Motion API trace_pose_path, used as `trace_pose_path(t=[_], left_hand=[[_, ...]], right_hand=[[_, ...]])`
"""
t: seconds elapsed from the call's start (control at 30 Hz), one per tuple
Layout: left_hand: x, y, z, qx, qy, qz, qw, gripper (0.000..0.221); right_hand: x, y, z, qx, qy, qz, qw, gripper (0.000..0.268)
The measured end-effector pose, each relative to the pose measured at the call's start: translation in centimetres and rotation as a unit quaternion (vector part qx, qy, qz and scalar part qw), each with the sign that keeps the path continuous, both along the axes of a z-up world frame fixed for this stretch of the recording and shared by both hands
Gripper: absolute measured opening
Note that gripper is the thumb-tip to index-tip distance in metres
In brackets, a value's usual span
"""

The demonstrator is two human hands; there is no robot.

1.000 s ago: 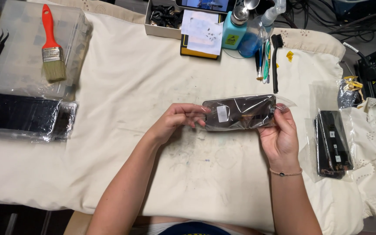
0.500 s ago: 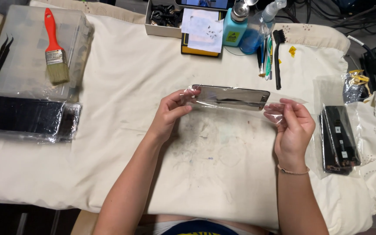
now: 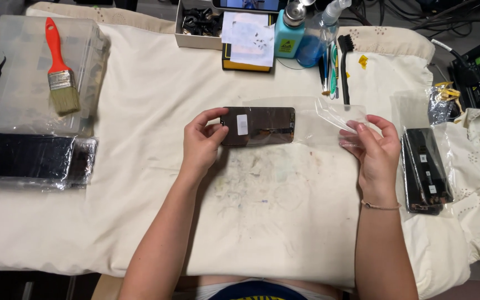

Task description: Unpacking a mobile phone screen and using tweezers to manipulate the ribbon cable and connectors.

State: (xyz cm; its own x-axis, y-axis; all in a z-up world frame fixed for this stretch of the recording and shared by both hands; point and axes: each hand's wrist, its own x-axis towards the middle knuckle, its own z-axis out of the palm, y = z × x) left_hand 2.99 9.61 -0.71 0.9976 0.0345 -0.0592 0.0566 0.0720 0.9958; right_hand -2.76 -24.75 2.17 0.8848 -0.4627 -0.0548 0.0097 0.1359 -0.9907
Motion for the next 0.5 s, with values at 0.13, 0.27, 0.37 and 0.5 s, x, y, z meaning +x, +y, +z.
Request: trace_pose_path(t=[0.13, 0.27, 0.37, 0.5], left_hand=[[0.4, 0.3, -1.5, -0.012, 0.002, -0.003, 1.000, 0.043], [0.6, 0.4, -1.6, -0.015, 0.004, -0.003, 1.000, 0.043], [0.1, 0.1, 0.4, -0.005, 0.000, 0.002, 1.000, 0.042], [-0.2, -0.3, 2.6, 0.030, -0.007, 0.018, 0.999, 0.039]], right_hand=[[-0.3, 0.2, 1.2, 0.053, 0.002, -0.003, 0.999, 0.038], [-0.4, 0.5, 1.3, -0.061, -0.069, -0.010, 0.996, 0.041], [-0.2, 0.6, 1.2, -0.172, -0.078, -0.020, 0.982, 0.023], [0.0, -0.7, 0.6, -0.155, -0.057, -0.107, 0.980, 0.029]])
